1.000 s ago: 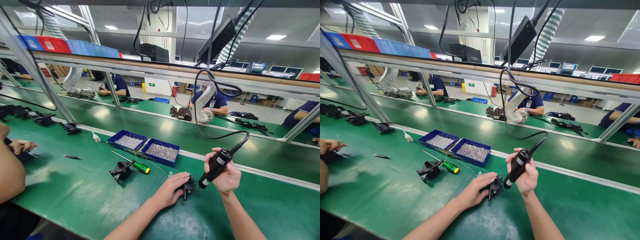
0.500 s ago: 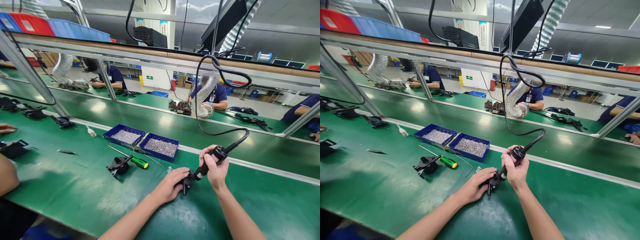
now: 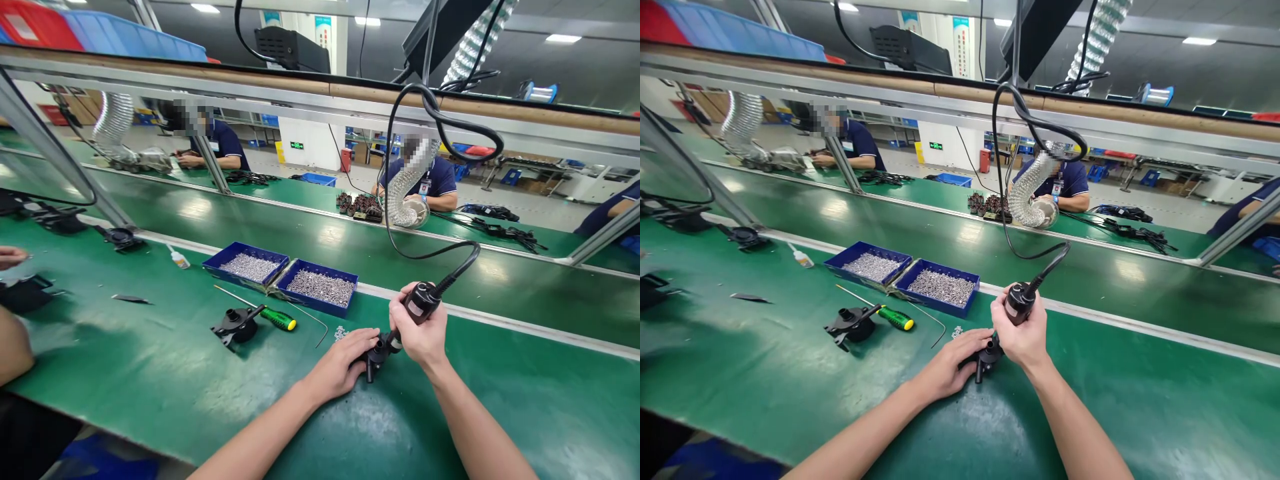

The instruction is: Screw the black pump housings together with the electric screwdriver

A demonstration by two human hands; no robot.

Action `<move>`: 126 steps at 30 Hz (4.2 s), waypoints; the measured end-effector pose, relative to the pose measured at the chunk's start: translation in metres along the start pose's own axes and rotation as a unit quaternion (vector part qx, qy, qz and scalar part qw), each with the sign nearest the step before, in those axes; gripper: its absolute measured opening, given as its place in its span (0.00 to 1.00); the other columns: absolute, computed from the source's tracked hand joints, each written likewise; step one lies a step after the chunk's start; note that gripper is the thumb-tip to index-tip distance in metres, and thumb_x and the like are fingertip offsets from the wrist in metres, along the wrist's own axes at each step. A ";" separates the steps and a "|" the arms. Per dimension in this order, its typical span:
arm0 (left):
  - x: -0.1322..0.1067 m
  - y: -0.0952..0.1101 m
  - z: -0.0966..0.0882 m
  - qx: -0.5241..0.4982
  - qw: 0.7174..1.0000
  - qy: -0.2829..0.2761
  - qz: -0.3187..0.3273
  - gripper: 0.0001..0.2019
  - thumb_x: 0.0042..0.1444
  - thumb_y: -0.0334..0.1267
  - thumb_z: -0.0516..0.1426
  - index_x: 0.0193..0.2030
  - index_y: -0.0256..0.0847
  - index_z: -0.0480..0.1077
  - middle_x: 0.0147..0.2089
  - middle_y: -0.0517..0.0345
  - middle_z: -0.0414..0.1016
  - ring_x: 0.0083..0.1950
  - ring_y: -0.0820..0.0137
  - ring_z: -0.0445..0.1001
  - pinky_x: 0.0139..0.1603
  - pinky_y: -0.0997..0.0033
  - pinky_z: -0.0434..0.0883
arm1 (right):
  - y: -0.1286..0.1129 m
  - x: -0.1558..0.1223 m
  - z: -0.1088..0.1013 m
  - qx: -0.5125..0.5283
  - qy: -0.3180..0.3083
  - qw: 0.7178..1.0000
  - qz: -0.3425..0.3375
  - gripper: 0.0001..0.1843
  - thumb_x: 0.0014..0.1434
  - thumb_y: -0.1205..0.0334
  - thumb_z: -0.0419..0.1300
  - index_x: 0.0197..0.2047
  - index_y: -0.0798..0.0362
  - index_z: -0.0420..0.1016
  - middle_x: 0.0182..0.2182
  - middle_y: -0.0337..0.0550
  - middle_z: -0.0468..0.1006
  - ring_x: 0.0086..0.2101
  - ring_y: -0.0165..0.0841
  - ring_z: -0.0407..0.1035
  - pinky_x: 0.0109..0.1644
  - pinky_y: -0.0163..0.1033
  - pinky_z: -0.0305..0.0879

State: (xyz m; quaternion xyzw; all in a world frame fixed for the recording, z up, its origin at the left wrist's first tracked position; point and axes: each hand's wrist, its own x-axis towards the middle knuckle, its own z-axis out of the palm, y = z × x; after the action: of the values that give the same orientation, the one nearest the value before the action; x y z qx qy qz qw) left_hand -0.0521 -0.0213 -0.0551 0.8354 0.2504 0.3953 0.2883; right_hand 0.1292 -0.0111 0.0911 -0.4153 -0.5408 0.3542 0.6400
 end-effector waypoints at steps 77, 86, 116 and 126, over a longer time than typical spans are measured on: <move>0.033 0.023 -0.009 -0.300 0.768 0.052 -0.564 0.13 0.58 0.36 0.62 0.24 0.39 0.67 0.22 0.64 0.67 0.17 0.77 0.66 0.14 0.79 0.54 | -0.007 -0.005 0.031 0.039 -0.037 0.997 -0.062 0.10 0.65 0.61 0.69 0.44 0.48 0.71 0.28 0.34 0.77 0.20 0.28 0.71 0.23 0.34 0.69; 0.031 0.039 -0.026 -0.380 0.716 0.067 -0.582 0.04 0.54 0.33 0.64 0.32 0.34 0.75 0.32 0.57 0.75 0.24 0.76 0.71 0.22 0.76 0.71 | -0.007 -0.005 0.030 0.045 -0.034 0.997 -0.056 0.10 0.66 0.61 0.69 0.45 0.47 0.71 0.30 0.34 0.78 0.21 0.28 0.71 0.23 0.35 0.71; 0.062 0.020 -0.018 -0.384 0.705 -0.066 -0.593 0.29 0.24 0.37 0.83 0.26 0.36 0.70 0.26 0.57 0.78 0.28 0.67 0.79 0.29 0.67 0.84 | -0.003 0.009 0.019 0.080 -0.163 0.983 -0.019 0.11 0.65 0.59 0.69 0.44 0.48 0.71 0.30 0.35 0.77 0.23 0.28 0.69 0.27 0.37 0.68; 0.068 0.018 -0.014 -0.342 0.727 -0.098 -0.588 0.18 0.41 0.28 0.76 0.30 0.37 0.70 0.28 0.60 0.77 0.29 0.66 0.79 0.31 0.64 0.85 | -0.005 0.006 0.029 -0.018 -0.077 0.997 -0.004 0.18 0.63 0.59 0.70 0.52 0.45 0.68 0.37 0.35 0.76 0.31 0.29 0.70 0.37 0.38 0.71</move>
State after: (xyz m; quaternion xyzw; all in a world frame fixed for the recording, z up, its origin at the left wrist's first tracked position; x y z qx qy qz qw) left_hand -0.0219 0.0139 -0.0003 0.4000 0.5098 0.1211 0.7520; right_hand 0.1014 -0.0031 0.0997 -0.3963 -0.5963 0.3727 0.5903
